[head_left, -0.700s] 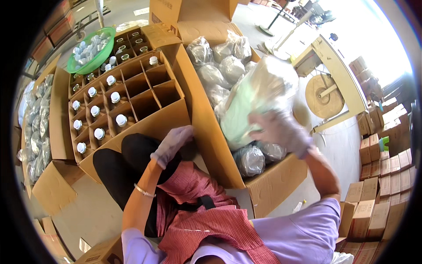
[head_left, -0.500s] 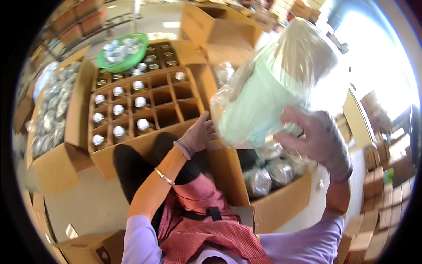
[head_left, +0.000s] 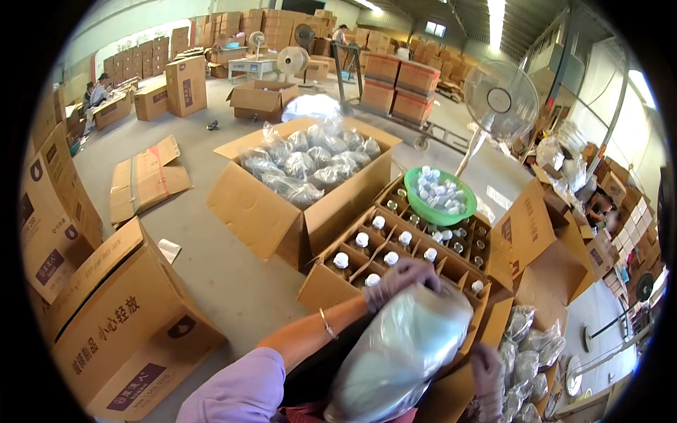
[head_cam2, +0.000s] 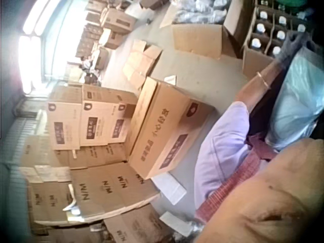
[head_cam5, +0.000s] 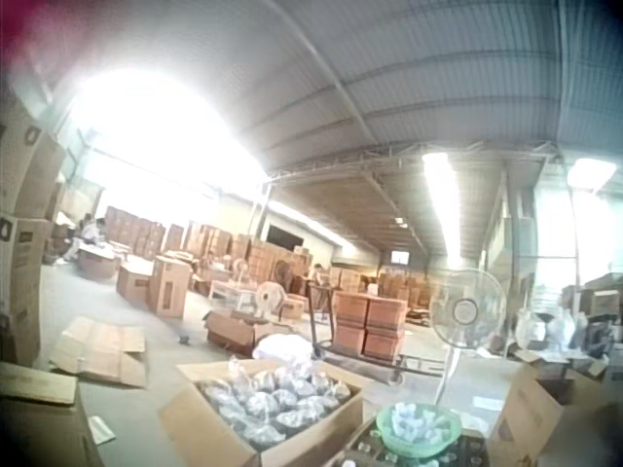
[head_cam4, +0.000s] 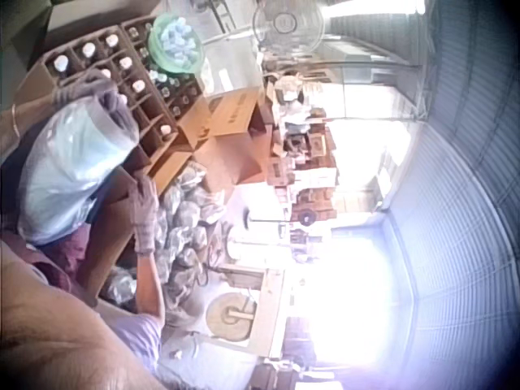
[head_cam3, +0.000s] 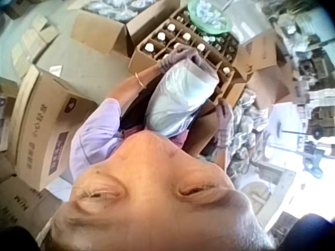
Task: The person assembles cylindrical components by attaching metallic lids, places each assembly into a plastic bag, and then stacks the bagged items into a cardboard shipping box.
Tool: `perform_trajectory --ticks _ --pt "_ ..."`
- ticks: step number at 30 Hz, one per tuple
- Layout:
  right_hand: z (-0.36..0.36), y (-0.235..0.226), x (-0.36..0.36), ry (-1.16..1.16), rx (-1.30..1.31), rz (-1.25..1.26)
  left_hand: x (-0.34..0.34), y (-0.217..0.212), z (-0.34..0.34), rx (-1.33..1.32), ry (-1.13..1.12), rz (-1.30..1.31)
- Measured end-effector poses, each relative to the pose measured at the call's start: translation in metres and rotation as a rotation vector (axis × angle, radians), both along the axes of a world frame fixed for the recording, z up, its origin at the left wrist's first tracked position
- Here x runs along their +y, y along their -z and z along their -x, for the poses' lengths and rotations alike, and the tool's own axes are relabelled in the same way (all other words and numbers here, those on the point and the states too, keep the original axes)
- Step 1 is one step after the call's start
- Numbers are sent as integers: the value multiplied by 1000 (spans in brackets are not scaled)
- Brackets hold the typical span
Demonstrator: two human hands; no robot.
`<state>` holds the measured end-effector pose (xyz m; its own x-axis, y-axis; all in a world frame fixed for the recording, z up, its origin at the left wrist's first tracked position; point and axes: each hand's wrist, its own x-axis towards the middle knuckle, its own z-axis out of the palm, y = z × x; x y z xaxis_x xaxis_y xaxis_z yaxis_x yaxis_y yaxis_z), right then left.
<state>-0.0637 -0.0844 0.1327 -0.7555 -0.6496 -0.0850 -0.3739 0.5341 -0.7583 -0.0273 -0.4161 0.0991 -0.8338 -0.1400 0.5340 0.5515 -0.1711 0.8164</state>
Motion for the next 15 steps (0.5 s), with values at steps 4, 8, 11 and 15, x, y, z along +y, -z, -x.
perform_trajectory --ticks 4,8,11,15 --pt "-26 10 -51 2 -81 762 21 -2 -27 -3 -15 83" --pt "-64 48 -64 15 -240 697 1 3 -19 58 307 -299" --pt "-100 59 -64 -50 -314 706 8 -17 -35 -284 278 -694" --pt "-139 84 -43 -95 177 303 1 -3 -44 82 125 -40"
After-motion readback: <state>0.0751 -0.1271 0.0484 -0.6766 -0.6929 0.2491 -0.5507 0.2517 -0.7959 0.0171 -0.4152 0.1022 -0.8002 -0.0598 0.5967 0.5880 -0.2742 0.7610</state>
